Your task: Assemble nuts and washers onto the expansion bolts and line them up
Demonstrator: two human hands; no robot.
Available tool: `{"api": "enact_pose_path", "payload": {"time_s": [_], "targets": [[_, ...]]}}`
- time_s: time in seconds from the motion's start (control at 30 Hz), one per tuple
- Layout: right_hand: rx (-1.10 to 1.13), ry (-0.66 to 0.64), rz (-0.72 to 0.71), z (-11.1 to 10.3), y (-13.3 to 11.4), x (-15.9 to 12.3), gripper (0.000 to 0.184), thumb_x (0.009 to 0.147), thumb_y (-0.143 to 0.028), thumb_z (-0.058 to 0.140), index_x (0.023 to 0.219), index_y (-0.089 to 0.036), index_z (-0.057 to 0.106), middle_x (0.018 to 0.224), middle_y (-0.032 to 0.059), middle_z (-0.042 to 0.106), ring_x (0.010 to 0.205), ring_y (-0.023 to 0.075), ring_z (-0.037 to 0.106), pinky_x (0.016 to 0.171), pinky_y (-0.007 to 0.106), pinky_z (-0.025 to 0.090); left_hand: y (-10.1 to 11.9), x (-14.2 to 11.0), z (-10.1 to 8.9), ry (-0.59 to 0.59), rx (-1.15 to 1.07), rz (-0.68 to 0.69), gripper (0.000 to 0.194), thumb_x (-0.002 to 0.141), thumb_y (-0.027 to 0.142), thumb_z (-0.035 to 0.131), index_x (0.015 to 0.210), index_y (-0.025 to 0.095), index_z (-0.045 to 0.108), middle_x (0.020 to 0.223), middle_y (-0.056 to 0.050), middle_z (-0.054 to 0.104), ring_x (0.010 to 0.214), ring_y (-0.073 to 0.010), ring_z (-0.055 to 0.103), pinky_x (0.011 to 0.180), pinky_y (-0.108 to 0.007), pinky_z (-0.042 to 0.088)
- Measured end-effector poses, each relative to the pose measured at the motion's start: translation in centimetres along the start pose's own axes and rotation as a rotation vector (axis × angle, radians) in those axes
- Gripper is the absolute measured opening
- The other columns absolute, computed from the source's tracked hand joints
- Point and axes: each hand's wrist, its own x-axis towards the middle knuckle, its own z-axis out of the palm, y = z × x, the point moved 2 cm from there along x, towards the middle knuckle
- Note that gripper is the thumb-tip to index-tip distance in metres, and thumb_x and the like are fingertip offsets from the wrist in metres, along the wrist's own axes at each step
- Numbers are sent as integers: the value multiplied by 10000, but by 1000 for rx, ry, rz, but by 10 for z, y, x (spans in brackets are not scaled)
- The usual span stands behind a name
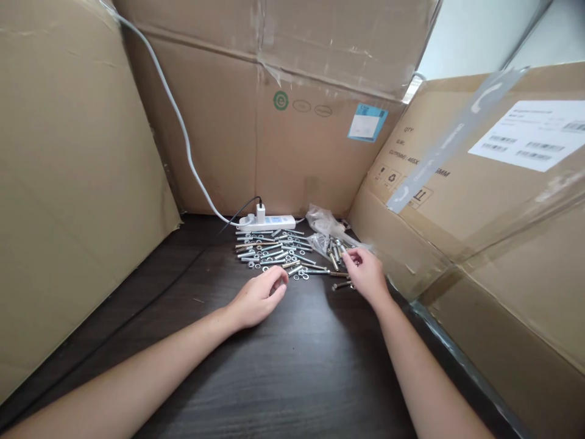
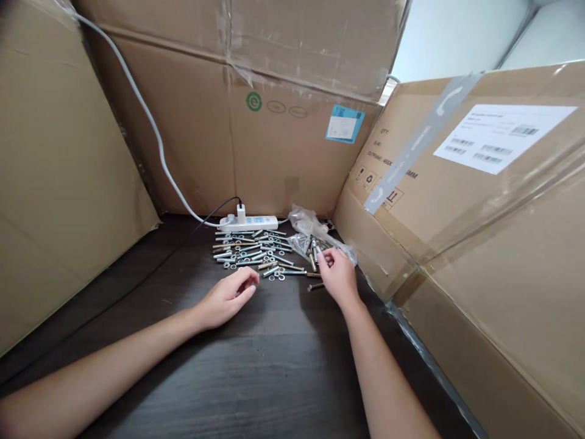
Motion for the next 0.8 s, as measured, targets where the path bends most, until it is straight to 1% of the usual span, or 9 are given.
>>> {"api": "enact_pose_path", "payload": {"time_s": [0.07,0.1,0.2,0.33,0.5,0.63,0.7,0.8], "targets": [[-142,56,68,-3,21,9,270,817,-387,499,772,-150,619,753,72,615,676,179,545,668,294,406,1,0,0,-7,7,-4,127,888,253,417,961,203,508,809,18,508,697,-122,471,653,-251,388],[-173,69,88,-3,28,12,270,809,-387,498,767,-149,618,749,78,615,681,187,547,668,300,399,1,-1,0,-6,9,-6,127,881,243,419,963,203,507,799,20,503,689,-121,467,648,-249,386],[-269,64,129,1,38,16,252,794,-381,495,744,-163,611,750,78,627,684,190,552,649,293,379,2,-2,-1,-4,9,-11,134,860,221,426,964,204,509,786,23,502,676,-120,462,637,-245,383],[-392,-1,147,8,34,20,260,798,-389,482,708,-180,610,734,76,639,659,188,550,594,280,344,2,-2,0,-3,10,-7,147,846,211,428,968,204,510,784,22,508,673,-120,468,639,-243,389],[-438,-33,167,12,30,28,269,785,-394,497,646,-188,601,655,68,616,611,186,535,547,281,295,4,-2,-1,0,14,-9,161,837,193,422,970,203,511,786,21,514,667,-118,470,632,-241,388],[-460,-66,191,10,30,28,311,792,-419,491,609,-190,594,639,69,612,574,176,513,517,284,250,8,-3,-2,-16,22,0,166,833,174,416,967,202,510,811,14,527,684,-122,477,623,-243,381],[-472,-67,192,8,29,27,335,815,-422,465,624,-187,609,662,77,624,577,171,509,519,286,239,8,-4,-2,-17,31,1,163,830,167,415,958,203,509,807,16,529,682,-121,478,620,-243,377],[-455,-52,171,3,27,24,324,827,-395,451,660,-181,628,695,76,636,581,158,501,526,283,239,7,-3,-2,4,50,-5,170,823,159,412,954,203,510,793,19,529,665,-121,476,618,-248,379]]}}
